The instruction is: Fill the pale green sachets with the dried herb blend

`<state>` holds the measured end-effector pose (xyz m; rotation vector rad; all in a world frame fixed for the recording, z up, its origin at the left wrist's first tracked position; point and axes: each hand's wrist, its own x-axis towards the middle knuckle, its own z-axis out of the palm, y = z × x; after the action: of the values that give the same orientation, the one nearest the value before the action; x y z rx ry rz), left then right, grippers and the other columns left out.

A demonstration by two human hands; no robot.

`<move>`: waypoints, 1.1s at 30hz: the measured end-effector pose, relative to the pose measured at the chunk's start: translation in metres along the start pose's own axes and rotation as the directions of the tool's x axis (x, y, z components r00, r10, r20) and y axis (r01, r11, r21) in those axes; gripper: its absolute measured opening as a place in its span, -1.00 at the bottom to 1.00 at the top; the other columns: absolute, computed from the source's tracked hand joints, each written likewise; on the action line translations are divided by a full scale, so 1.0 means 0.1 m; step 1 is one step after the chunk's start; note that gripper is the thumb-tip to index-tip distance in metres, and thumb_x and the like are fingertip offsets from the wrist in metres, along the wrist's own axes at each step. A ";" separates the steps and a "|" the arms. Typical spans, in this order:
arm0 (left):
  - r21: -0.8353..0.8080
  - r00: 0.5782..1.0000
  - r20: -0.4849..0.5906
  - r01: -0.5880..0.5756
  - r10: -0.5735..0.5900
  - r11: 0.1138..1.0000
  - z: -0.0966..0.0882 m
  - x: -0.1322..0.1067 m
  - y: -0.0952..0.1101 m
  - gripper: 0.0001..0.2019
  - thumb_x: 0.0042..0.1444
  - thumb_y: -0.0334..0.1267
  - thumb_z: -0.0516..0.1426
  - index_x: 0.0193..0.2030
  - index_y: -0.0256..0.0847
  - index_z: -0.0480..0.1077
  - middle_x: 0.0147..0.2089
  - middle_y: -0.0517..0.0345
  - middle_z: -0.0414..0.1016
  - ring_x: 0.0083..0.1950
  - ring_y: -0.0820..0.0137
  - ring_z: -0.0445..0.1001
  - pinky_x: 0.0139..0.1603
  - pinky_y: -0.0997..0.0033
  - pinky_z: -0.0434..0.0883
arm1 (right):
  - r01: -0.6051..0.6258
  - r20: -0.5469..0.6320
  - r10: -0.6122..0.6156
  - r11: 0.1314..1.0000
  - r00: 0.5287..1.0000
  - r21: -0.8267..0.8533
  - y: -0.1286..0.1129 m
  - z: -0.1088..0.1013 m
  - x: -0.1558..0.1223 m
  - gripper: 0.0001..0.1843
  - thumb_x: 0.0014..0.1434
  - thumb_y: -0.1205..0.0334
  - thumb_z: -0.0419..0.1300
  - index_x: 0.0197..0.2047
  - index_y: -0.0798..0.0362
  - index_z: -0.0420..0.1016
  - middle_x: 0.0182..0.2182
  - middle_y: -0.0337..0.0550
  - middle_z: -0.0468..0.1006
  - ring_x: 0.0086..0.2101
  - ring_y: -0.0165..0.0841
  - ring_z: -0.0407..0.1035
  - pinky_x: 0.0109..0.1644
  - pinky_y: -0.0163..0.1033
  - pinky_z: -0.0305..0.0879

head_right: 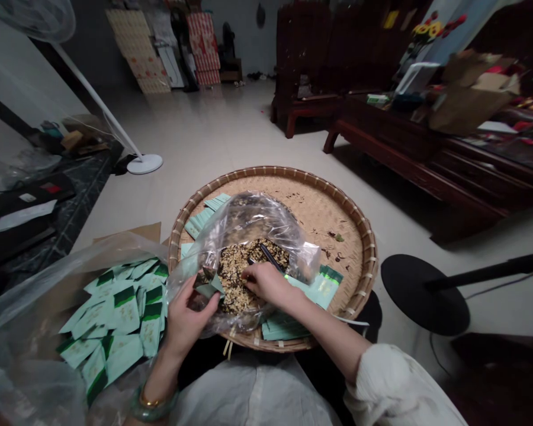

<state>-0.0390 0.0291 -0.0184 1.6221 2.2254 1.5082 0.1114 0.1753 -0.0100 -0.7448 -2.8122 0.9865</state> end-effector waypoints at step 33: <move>0.030 0.991 0.062 -0.124 0.122 0.992 0.09 0.04 0.12 -0.55 0.01 -0.36 0.19 0.10 -0.23 0.35 -0.01 -0.07 0.53 -0.01 0.19 0.50 0.02 0.13 0.48 | -0.090 -0.113 0.242 0.692 0.964 0.716 -0.11 -0.34 -0.12 -0.82 -0.08 0.30 0.27 -0.32 0.12 0.46 -0.62 -0.35 0.45 -0.60 -0.47 0.37 -0.48 -0.36 0.31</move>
<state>-0.0279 0.0380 -0.0127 1.8201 2.1692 1.4342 0.1250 0.1815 0.0249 -0.9108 -1.9392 1.7511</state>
